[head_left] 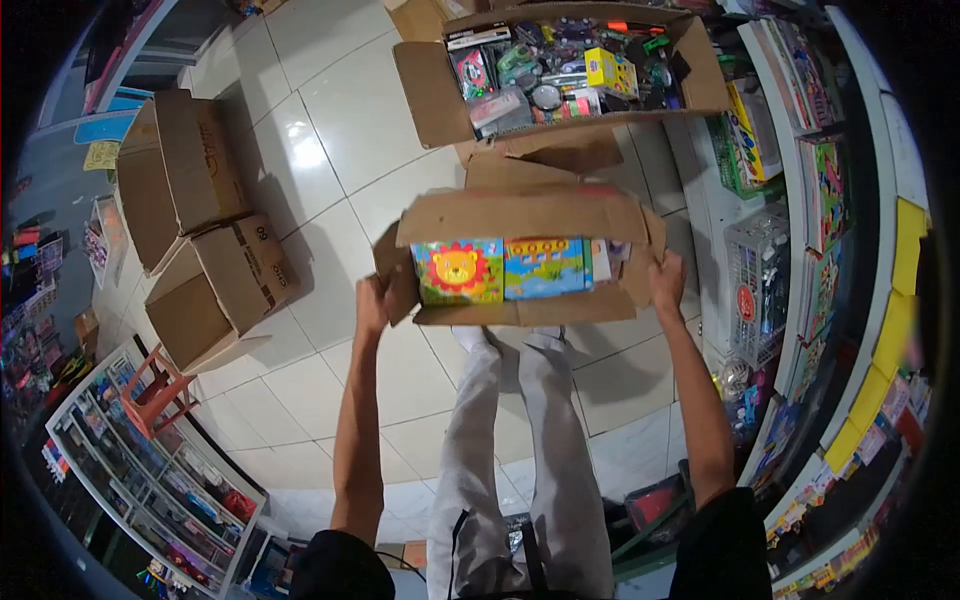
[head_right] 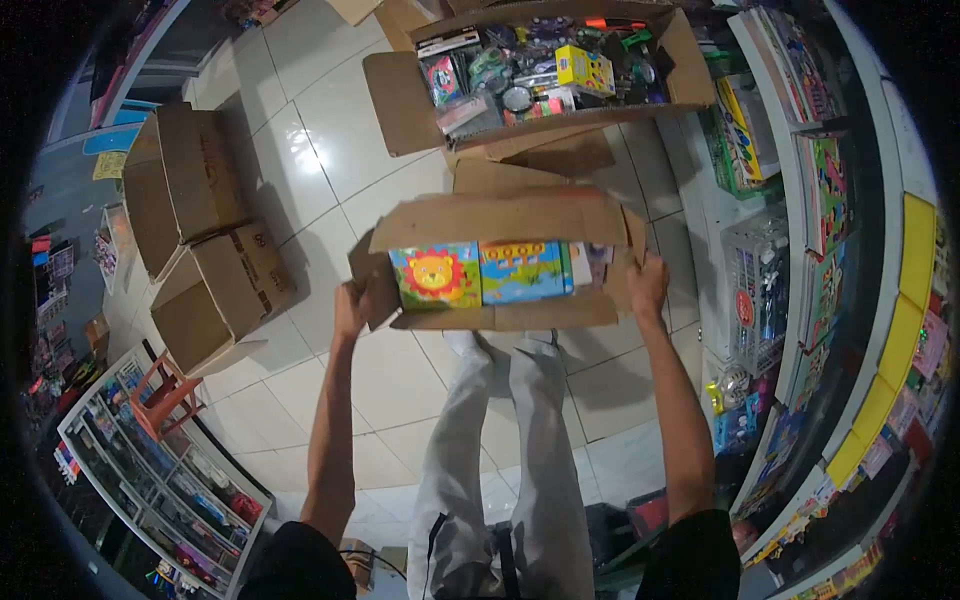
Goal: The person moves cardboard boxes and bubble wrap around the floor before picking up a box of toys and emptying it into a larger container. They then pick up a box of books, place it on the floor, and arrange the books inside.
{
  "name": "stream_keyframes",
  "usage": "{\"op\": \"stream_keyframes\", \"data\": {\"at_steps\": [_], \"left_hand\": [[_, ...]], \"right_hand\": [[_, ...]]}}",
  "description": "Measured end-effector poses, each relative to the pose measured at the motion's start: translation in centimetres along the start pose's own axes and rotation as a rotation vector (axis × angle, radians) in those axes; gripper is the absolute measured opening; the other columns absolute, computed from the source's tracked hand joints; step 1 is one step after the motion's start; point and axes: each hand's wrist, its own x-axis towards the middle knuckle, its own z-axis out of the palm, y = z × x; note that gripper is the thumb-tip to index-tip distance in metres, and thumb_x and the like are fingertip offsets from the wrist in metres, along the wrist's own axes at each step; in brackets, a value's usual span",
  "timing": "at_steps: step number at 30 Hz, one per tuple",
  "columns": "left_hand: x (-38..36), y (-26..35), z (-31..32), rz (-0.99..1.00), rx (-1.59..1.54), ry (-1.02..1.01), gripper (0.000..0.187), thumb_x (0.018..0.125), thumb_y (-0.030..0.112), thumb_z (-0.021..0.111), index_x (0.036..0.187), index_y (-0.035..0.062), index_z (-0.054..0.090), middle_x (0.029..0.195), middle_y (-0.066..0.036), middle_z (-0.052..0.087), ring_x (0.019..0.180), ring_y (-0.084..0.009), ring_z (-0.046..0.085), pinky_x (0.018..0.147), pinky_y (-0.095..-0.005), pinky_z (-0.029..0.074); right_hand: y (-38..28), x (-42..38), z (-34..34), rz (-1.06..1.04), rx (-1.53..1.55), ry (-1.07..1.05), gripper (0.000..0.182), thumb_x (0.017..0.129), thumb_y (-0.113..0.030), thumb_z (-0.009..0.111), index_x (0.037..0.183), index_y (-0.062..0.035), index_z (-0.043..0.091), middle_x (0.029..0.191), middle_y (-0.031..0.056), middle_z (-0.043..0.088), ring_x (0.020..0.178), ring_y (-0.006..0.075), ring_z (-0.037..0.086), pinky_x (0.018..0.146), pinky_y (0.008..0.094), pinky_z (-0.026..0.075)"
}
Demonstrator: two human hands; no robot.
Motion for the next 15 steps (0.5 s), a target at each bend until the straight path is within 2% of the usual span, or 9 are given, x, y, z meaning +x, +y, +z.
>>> {"op": "stream_keyframes", "data": {"at_steps": [3, 6, 9, 12, 15], "left_hand": [[-1.7, -3.2, 1.1, -0.176, 0.09, -0.062, 0.046, 0.085, 0.037, 0.054, 0.071, -0.0069, 0.056, 0.054, -0.008, 0.054, 0.055, -0.0072, 0.044, 0.048, -0.0317, 0.041], [-1.4, -1.2, 1.3, -0.256, 0.013, -0.004, 0.048, 0.084, 0.04, 0.056, 0.073, -0.0073, 0.057, 0.057, -0.01, 0.057, 0.057, -0.008, 0.047, 0.051, -0.0325, 0.043], [-1.1, -1.3, 1.1, -0.345, 0.016, -0.052, 0.045, 0.084, 0.038, 0.056, 0.078, -0.0071, 0.059, 0.064, -0.01, 0.061, 0.063, -0.0084, 0.05, 0.055, -0.0318, 0.045], [-1.2, -3.0, 1.9, -0.336, -0.129, 0.054, 0.035, 0.084, 0.028, 0.057, 0.081, -0.0066, 0.06, 0.066, -0.014, 0.063, 0.06, -0.0081, 0.05, 0.056, -0.0318, 0.044], [-1.0, -3.5, 2.4, -0.285, -0.234, 0.126, 0.036, 0.084, 0.03, 0.058, 0.082, -0.0061, 0.06, 0.066, -0.006, 0.063, 0.06, -0.0075, 0.047, 0.055, -0.0315, 0.043]], "right_hand": [[1.8, -1.5, 2.0, -0.032, 0.006, 0.052, 0.029, 0.079, -0.024, 0.058, 0.09, 0.0038, 0.059, 0.081, 0.0208, 0.062, 0.075, 0.0378, 0.059, 0.068, 0.0419, 0.045], [2.9, -1.2, 3.2, -0.04, 0.092, 0.063, 0.029, 0.079, -0.023, 0.058, 0.09, 0.0041, 0.059, 0.081, 0.0208, 0.062, 0.073, 0.0375, 0.059, 0.068, 0.041, 0.045], [2.8, -0.8, 3.2, -0.006, 0.183, 0.028, 0.032, 0.079, -0.025, 0.058, 0.089, 0.0052, 0.059, 0.08, 0.021, 0.062, 0.074, 0.0366, 0.06, 0.067, 0.0392, 0.045], [2.7, -1.1, 3.0, 0.052, 0.219, -0.024, 0.039, 0.079, -0.031, 0.06, 0.087, 0.0069, 0.059, 0.078, 0.0222, 0.062, 0.073, 0.0357, 0.061, 0.064, 0.0374, 0.046], [4.5, -0.8, 4.0, 0.072, 0.168, -0.04, 0.047, 0.079, -0.039, 0.06, 0.086, 0.008, 0.06, 0.077, 0.0232, 0.062, 0.071, 0.0358, 0.061, 0.064, 0.0371, 0.046]]}}
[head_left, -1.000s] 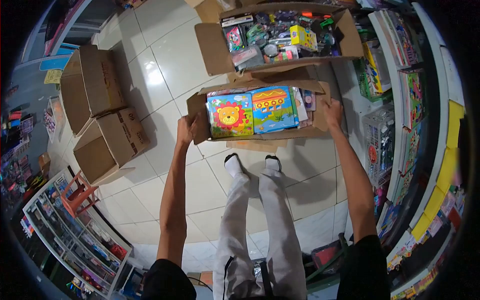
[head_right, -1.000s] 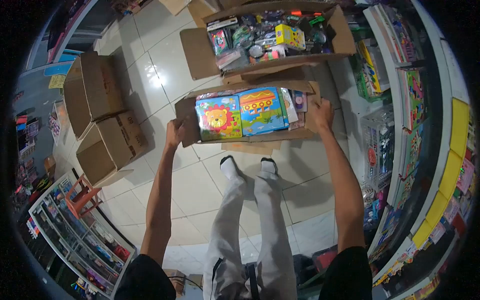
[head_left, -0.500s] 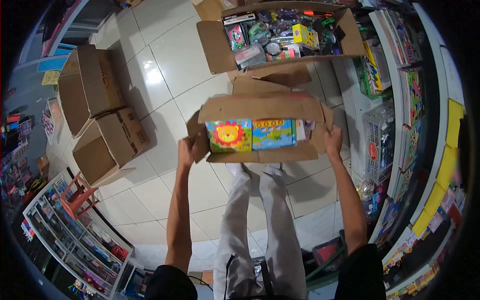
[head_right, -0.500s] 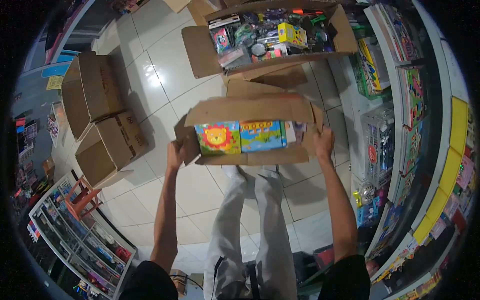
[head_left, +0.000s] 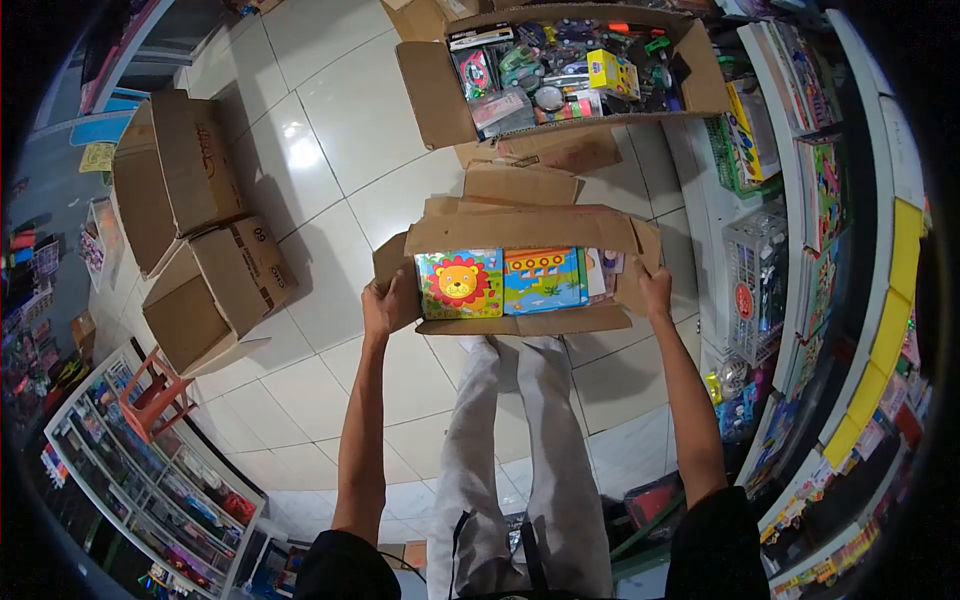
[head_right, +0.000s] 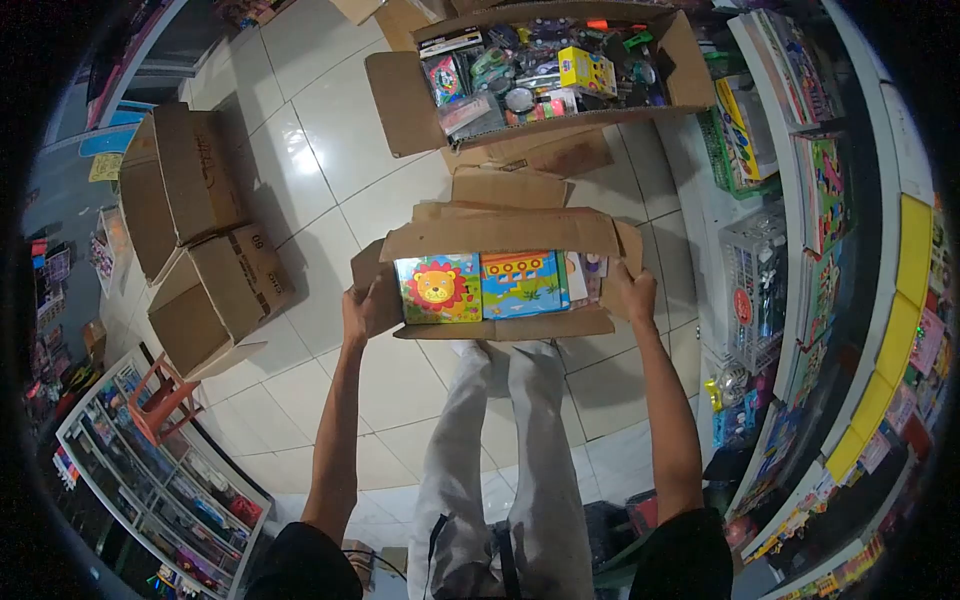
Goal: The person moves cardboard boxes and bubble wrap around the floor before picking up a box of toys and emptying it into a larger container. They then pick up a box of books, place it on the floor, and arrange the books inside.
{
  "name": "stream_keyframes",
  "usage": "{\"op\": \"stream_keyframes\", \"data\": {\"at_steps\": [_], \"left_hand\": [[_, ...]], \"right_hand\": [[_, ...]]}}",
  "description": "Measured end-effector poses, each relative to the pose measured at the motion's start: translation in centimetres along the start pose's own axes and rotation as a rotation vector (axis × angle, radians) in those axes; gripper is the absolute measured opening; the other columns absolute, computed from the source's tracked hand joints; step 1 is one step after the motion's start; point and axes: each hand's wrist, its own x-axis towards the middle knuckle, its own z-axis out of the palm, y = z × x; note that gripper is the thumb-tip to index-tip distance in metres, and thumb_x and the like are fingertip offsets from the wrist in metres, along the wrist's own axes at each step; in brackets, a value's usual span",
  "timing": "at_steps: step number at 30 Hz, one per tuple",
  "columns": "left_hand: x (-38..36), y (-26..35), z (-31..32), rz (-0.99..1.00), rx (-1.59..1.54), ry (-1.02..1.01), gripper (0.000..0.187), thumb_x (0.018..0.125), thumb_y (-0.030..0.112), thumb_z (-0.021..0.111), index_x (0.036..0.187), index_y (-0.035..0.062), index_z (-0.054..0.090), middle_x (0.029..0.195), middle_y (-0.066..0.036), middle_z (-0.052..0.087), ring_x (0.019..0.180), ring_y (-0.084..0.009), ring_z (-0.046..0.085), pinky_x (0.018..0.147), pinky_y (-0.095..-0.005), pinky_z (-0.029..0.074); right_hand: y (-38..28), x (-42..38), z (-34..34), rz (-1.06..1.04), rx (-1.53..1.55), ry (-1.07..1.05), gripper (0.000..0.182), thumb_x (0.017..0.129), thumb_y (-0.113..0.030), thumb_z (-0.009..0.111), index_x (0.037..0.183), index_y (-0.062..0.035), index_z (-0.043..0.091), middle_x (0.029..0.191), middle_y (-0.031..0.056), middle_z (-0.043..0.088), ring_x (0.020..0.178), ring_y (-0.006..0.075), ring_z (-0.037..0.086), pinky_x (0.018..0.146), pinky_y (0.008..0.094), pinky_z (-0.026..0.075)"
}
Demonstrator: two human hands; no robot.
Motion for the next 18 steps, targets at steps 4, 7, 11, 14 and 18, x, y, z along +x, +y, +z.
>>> {"op": "stream_keyframes", "data": {"at_steps": [4, 7, 11, 14, 18], "left_hand": [[0.6, -0.5, -0.1, -0.041, 0.05, -0.066, 0.038, 0.083, 0.032, 0.058, 0.081, -0.0059, 0.059, 0.063, -0.003, 0.06, 0.058, -0.0079, 0.045, 0.053, -0.0291, 0.042], [0.2, 0.6, 0.0, 0.028, 0.101, -0.036, 0.04, 0.084, 0.034, 0.057, 0.078, -0.0059, 0.059, 0.061, -0.005, 0.058, 0.057, -0.0084, 0.046, 0.053, -0.0276, 0.042], [-0.9, 2.3, 0.7, 0.044, 0.139, 0.007, 0.042, 0.084, 0.035, 0.056, 0.076, -0.0063, 0.059, 0.06, -0.009, 0.059, 0.057, -0.0088, 0.049, 0.052, -0.0284, 0.043], [0.0, 2.1, 1.0, 0.017, 0.086, -0.002, 0.04, 0.083, 0.032, 0.058, 0.079, -0.007, 0.061, 0.064, -0.009, 0.061, 0.06, -0.0082, 0.05, 0.055, -0.0286, 0.045], [0.0, 4.7, 1.7, 0.035, 0.066, 0.033, 0.042, 0.083, 0.034, 0.058, 0.079, -0.0071, 0.061, 0.062, -0.006, 0.059, 0.059, -0.0084, 0.049, 0.053, -0.0278, 0.044]], "right_hand": [[-0.4, -0.3, 0.0, 0.006, -0.055, 0.031, 0.05, 0.079, -0.043, 0.059, 0.086, 0.0072, 0.06, 0.079, 0.0241, 0.061, 0.076, 0.0376, 0.058, 0.07, 0.0405, 0.045], [-0.2, -0.7, 0.5, 0.03, -0.032, 0.022, 0.05, 0.079, -0.043, 0.059, 0.085, 0.0064, 0.06, 0.081, 0.0246, 0.06, 0.081, 0.038, 0.057, 0.074, 0.0434, 0.043], [-1.2, -0.5, -0.2, 0.081, -0.077, 0.028, 0.05, 0.079, -0.044, 0.058, 0.084, 0.0057, 0.06, 0.08, 0.0245, 0.06, 0.084, 0.0375, 0.056, 0.076, 0.0452, 0.043], [-0.4, 0.4, 0.4, 0.011, -0.085, 0.102, 0.049, 0.079, -0.043, 0.058, 0.082, 0.0061, 0.06, 0.076, 0.0249, 0.06, 0.079, 0.0383, 0.058, 0.071, 0.0453, 0.044], [-1.5, 2.1, -0.2, -0.048, -0.147, 0.129, 0.047, 0.078, -0.04, 0.06, 0.079, 0.0071, 0.06, 0.074, 0.0266, 0.059, 0.073, 0.0403, 0.059, 0.065, 0.0448, 0.046]]}}
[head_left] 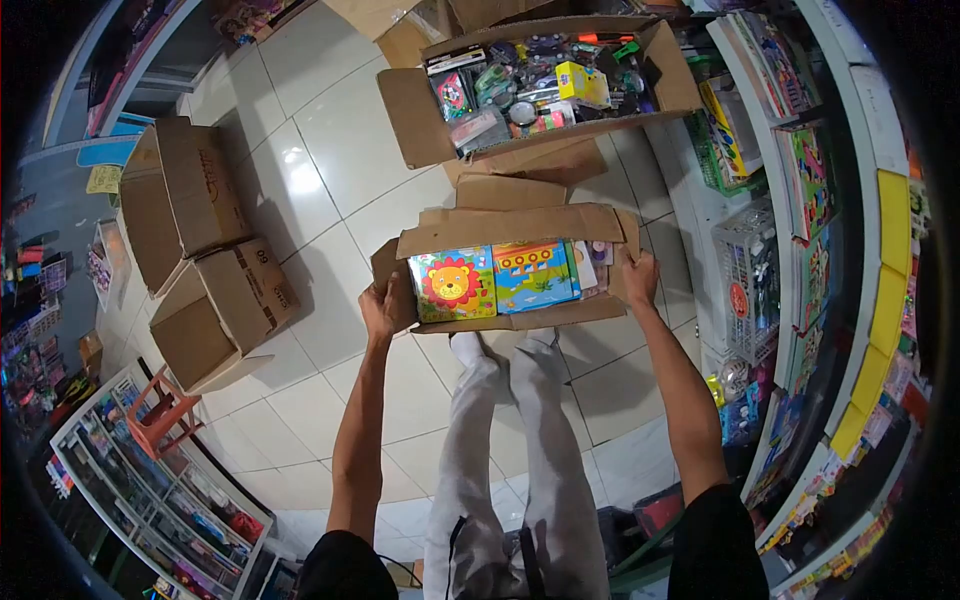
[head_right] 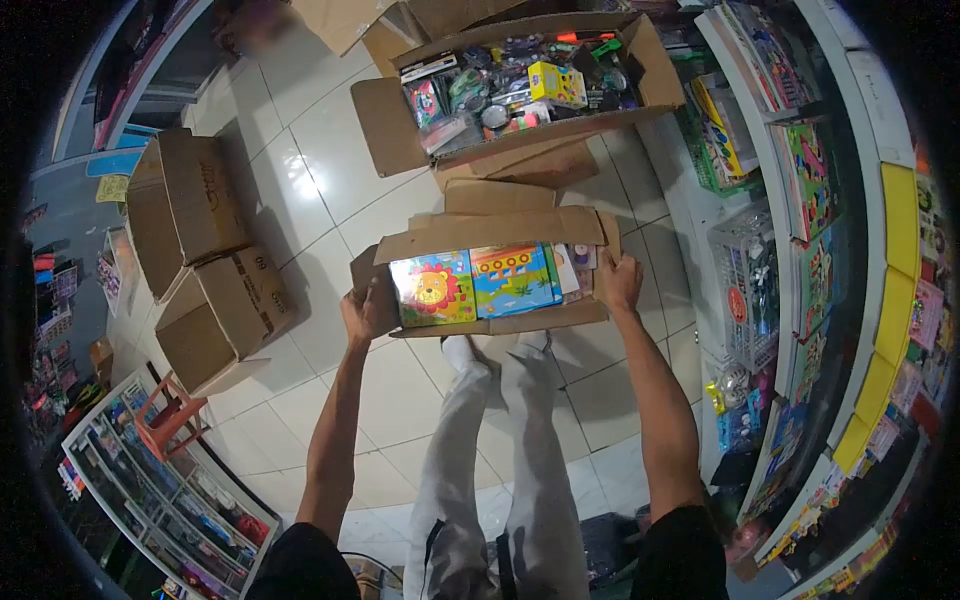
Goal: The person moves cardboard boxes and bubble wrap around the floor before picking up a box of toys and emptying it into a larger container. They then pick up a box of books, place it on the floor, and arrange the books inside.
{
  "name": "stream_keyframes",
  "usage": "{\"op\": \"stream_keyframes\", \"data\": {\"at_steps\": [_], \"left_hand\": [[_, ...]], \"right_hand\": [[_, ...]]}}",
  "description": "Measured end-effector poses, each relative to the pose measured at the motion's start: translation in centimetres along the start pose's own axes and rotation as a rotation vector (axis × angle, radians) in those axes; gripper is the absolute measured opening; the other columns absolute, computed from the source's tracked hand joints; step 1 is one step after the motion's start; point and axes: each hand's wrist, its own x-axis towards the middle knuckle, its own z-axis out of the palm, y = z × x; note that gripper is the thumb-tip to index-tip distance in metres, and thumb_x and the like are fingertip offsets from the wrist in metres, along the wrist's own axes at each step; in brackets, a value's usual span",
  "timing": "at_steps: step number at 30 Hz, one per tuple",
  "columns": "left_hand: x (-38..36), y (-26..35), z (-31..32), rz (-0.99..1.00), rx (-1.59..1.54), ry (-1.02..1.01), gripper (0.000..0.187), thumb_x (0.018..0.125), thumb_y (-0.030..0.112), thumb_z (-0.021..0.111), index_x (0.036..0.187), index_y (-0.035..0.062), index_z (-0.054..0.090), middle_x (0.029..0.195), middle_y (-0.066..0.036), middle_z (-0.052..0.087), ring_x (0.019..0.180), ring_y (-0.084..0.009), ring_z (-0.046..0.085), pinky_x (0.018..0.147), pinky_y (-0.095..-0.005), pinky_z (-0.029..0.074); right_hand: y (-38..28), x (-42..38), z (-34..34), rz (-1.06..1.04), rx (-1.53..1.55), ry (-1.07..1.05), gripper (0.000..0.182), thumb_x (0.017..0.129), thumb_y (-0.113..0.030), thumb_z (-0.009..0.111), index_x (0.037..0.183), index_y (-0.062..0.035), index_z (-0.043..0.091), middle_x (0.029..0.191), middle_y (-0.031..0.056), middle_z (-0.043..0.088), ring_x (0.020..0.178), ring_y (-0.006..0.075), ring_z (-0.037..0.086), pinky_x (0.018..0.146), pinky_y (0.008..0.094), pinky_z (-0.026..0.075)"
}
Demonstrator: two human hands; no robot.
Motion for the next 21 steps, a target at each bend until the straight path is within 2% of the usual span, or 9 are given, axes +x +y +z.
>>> {"op": "stream_keyframes", "data": {"at_steps": [3, 4, 7, 11, 13, 14, 17, 19, 21], "left_hand": [[1.7, -0.1, 0.0, 0.026, 0.145, 0.017, 0.047, 0.082, 0.038, 0.058, 0.068, -0.0069, 0.057, 0.051, -0.005, 0.05, 0.049, -0.0086, 0.041, 0.045, -0.0297, 0.037], [2.2, -0.5, 0.1, 0.068, 0.134, 0.043, 0.047, 0.082, 0.038, 0.059, 0.064, -0.0058, 0.054, 0.049, -0.002, 0.043, 0.048, -0.0081, 0.035, 0.042, -0.0295, 0.031], [3.1, -0.5, 0.3, 0.146, 0.07, 0.045, 0.046, 0.081, 0.037, 0.059, 0.063, -0.0046, 0.053, 0.049, -0.001, 0.041, 0.048, -0.0081, 0.034, 0.042, -0.0296, 0.031], [2.2, 0.5, 0.1, 0.006, 0.053, 0.036, 0.044, 0.081, 0.036, 0.06, 0.064, -0.0036, 0.051, 0.051, 0.0, 0.04, 0.049, -0.0093, 0.033, 0.044, -0.0306, 0.031], [1.8, -0.9, 0.5, 0.089, 0.047, 0.088, 0.044, 0.081, 0.036, 0.06, 0.07, -0.0058, 0.056, 0.054, -0.003, 0.05, 0.052, -0.01, 0.041, 0.048, -0.0313, 0.037], [2.0, -1.8, 0.2, -0.034, 0.142, 0.009, 0.04, 0.081, 0.035, 0.061, 0.084, -0.0047, 0.061, 0.072, -0.005, 0.06, 0.064, -0.0086, 0.049, 0.057, -0.0262, 0.043], [1.0, -1.3, 0.4, -0.1, 0.016, 0.006, 0.042, 0.081, 0.036, 0.06, 0.088, -0.0055, 0.061, 0.075, -0.007, 0.062, 0.067, -0.0105, 0.053, 0.06, -0.0287, 0.045], [0.6, -0.1, 0.3, -0.124, 0.042, 0.005, 0.047, 0.083, 0.04, 0.056, 0.089, -0.0066, 0.061, 0.076, -0.011, 0.064, 0.067, -0.0155, 0.057, 0.062, -0.0324, 0.047], [0.0, 1.9, 0.3, -0.13, 0.101, 0.042, 0.049, 0.083, 0.041, 0.054, 0.086, -0.0072, 0.061, 0.074, -0.015, 0.064, 0.064, -0.0182, 0.058, 0.061, -0.0344, 0.047]], "right_hand": [[-1.6, 1.2, -0.5, -0.037, 0.041, 0.021, 0.044, 0.078, -0.036, 0.061, 0.077, 0.0083, 0.059, 0.076, 0.0275, 0.058, 0.075, 0.0412, 0.058, 0.067, 0.0447, 0.045], [-2.1, 1.6, -0.9, -0.043, 0.037, 0.005, 0.043, 0.078, -0.035, 0.06, 0.078, 0.0081, 0.059, 0.077, 0.0271, 0.059, 0.075, 0.0413, 0.058, 0.068, 0.0445, 0.045], [-3.3, 2.5, -1.5, -0.063, 0.039, -0.008, 0.04, 0.079, -0.033, 0.06, 0.08, 0.0071, 0.059, 0.078, 0.0257, 0.059, 0.076, 0.041, 0.058, 0.068, 0.044, 0.045], [-3.6, 3.6, -1.4, -0.062, 0.074, -0.016, 0.035, 0.078, -0.032, 0.06, 0.083, 0.003, 0.061, 0.08, 0.0229, 0.061, 0.078, 0.0392, 0.058, 0.068, 0.0436, 0.045], [-3.2, 3.3, -1.0, -0.041, 0.096, -0.04, 0.035, 0.078, -0.034, 0.059, 0.086, 0.0008, 0.062, 0.082, 0.0211, 0.062, 0.08, 0.0384, 0.059, 0.069, 0.0434, 0.045], [-3.0, 2.8, -1.0, -0.04, 0.099, -0.034, 0.036, 0.077, -0.035, 0.059, 0.087, 0.0, 0.062, 0.083, 0.0202, 0.062, 0.081, 0.038, 0.059, 0.07, 0.0433, 0.045], [-2.4, 2.5, -1.4, 0.002, 0.026, -0.04, 0.039, 0.078, -0.04, 0.055, 0.094, -0.0042, 0.061, 0.089, 0.017, 0.062, 0.085, 0.0363, 0.058, 0.073, 0.0427, 0.045], [-4.6, 0.9, -3.5, 0.046, 0.017, -0.087, 0.04, 0.079, -0.041, 0.053, 0.094, -0.0055, 0.061, 0.09, 0.016, 0.063, 0.086, 0.0357, 0.058, 0.073, 0.0427, 0.045], [-4.0, 0.5, -3.2, 0.026, -0.004, -0.083, 0.041, 0.082, -0.044, 0.049, 0.089, -0.0056, 0.06, 0.085, 0.0165, 0.062, 0.084, 0.0343, 0.059, 0.07, 0.0429, 0.045]]}}
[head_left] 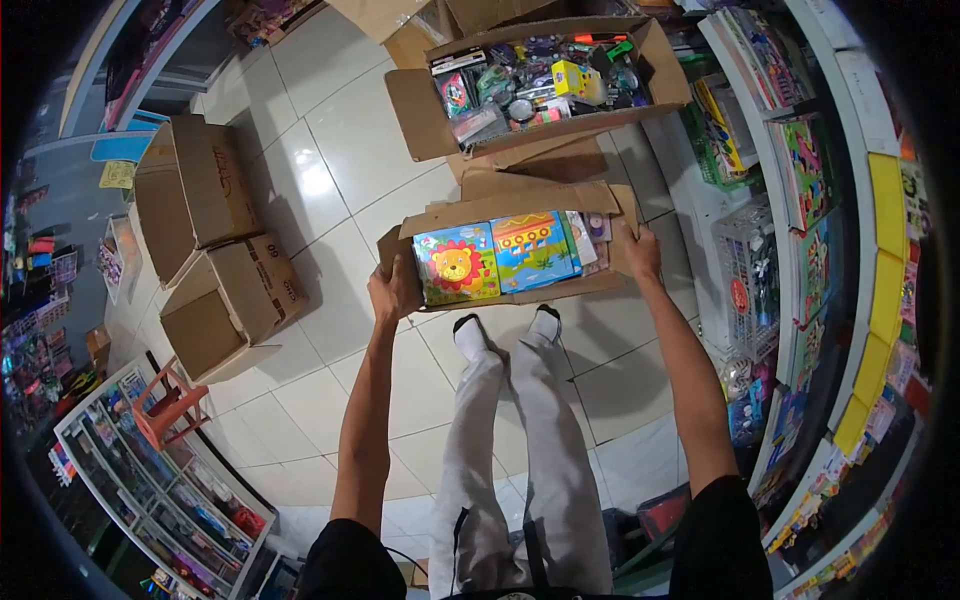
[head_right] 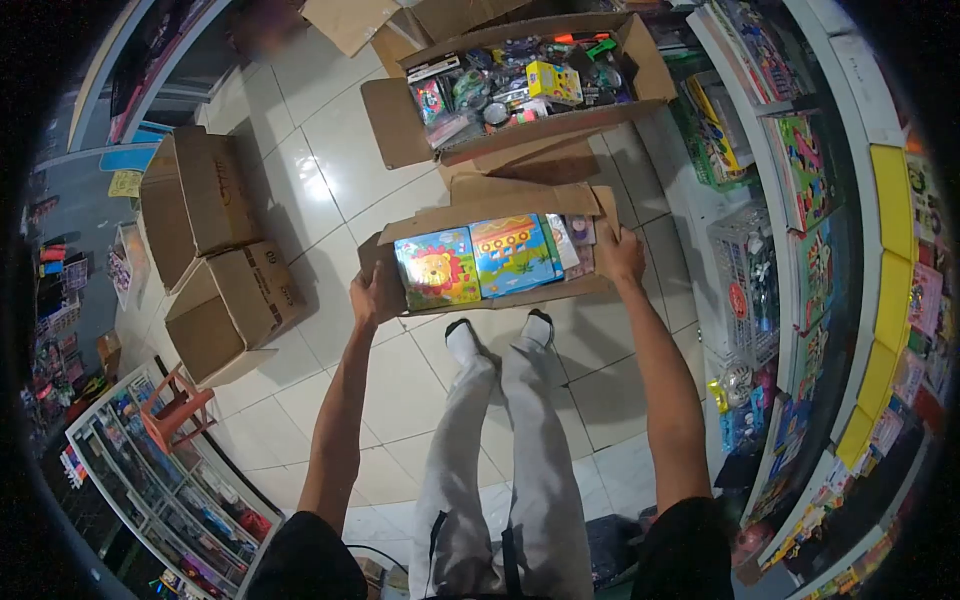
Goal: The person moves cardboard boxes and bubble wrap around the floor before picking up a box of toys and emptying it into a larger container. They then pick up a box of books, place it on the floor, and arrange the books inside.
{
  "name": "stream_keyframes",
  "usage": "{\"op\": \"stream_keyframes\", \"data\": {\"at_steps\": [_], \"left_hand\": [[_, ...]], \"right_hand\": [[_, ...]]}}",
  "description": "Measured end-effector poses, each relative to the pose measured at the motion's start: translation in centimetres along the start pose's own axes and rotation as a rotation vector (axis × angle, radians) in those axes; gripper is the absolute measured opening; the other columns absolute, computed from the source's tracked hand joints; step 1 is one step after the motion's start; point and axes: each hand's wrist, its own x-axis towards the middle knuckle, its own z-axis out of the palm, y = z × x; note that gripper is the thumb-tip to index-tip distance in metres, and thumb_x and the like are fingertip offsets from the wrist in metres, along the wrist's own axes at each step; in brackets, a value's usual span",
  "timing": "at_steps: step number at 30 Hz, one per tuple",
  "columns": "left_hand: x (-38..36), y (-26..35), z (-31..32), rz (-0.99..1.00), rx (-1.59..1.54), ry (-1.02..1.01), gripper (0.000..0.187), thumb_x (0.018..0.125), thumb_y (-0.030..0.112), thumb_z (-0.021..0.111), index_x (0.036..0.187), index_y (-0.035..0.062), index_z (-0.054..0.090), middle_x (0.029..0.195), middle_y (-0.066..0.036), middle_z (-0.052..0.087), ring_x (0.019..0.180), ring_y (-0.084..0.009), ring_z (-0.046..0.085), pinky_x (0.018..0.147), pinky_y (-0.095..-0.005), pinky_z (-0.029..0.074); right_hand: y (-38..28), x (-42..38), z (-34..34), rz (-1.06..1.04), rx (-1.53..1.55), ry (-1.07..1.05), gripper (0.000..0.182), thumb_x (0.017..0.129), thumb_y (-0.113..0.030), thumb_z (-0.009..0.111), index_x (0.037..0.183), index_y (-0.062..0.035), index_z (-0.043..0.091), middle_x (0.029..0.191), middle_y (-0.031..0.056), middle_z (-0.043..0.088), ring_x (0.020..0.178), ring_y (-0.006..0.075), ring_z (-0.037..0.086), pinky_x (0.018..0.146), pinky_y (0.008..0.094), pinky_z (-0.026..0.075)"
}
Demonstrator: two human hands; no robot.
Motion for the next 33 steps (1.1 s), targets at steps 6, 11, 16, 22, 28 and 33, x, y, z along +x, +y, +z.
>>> {"op": "stream_keyframes", "data": {"at_steps": [6, 11, 16, 22, 28, 33], "left_hand": [[0.1, 1.2, -0.3, 0.289, 0.086, 0.026, 0.049, 0.086, 0.039, 0.049, 0.076, -0.0082, 0.058, 0.06, -0.021, 0.057, 0.051, -0.0227, 0.052, 0.052, -0.0388, 0.042], [3.0, 3.1, -0.8, 0.322, 0.231, -0.054, 0.049, 0.085, 0.037, 0.051, 0.07, -0.0096, 0.056, 0.063, -0.028, 0.055, 0.057, -0.0405, 0.054, 0.053, -0.042, 0.042], [5.6, 1.7, 0.8, 0.295, 0.191, -0.07, 0.043, 0.085, 0.033, 0.051, 0.072, -0.0075, 0.059, 0.064, -0.027, 0.056, 0.058, -0.0399, 0.057, 0.053, -0.0425, 0.044], [4.3, 3.2, 0.1, 0.233, -0.025, -0.073, 0.059, 0.079, 0.045, 0.058, 0.11, -0.004, 0.05, 0.082, -0.02, 0.064, 0.071, -0.0236, 0.064, 0.06, -0.0319, 0.05], [-3.4, 1.6, -3.4, 0.305, -0.139, 0.115, 0.066, 0.077, 0.033, 0.066, 0.125, 0.0009, 0.034, 0.115, -0.021, 0.048, 0.106, -0.0289, 0.048, 0.089, -0.0368, 0.039], [-17.0, -10.9, -12.3, 0.193, 0.3, -0.143, 0.073, 0.074, 0.044, 0.064, 0.127, 0.0048, 0.032, 0.124, -0.021, 0.04, 0.116, -0.0362, 0.039, 0.086, -0.0485, 0.04]], "right_hand": [[0.6, 0.3, 0.5, -0.09, -0.009, 0.08, 0.041, 0.085, -0.041, 0.049, 0.082, -0.0011, 0.056, 0.073, 0.0167, 0.058, 0.069, 0.0329, 0.057, 0.064, 0.0426, 0.042], [1.4, 0.4, 0.1, -0.092, -0.008, 0.099, 0.035, 0.085, -0.033, 0.053, 0.079, 0.0012, 0.056, 0.07, 0.0183, 0.056, 0.066, 0.0323, 0.056, 0.061, 0.0397, 0.042], [2.5, 0.9, 1.0, -0.053, -0.026, 0.055, 0.035, 0.085, -0.034, 0.051, 0.083, 0.0004, 0.058, 0.076, 0.0182, 0.06, 0.074, 0.0314, 0.06, 0.064, 0.0426, 0.043], [1.8, 0.6, -1.1, -0.004, -0.004, -0.042, 0.048, 0.081, -0.047, 0.052, 0.106, -0.0067, 0.055, 0.095, 0.0115, 0.062, 0.091, 0.0309, 0.058, 0.077, 0.0413, 0.044], [3.0, -12.4, -4.4, -0.04, 0.465, 0.228, 0.06, 0.084, -0.039, 0.055, 0.126, 0.0002, 0.036, 0.126, 0.0177, 0.039, 0.116, 0.0292, 0.039, 0.095, 0.0373, 0.035], [14.4, -26.1, -5.7, -0.084, -0.233, -0.207, 0.065, 0.082, -0.04, 0.054, 0.128, 0.0003, 0.034, 0.136, 0.0211, 0.029, 0.127, 0.0365, 0.025, 0.102, 0.0425, 0.024]]}}
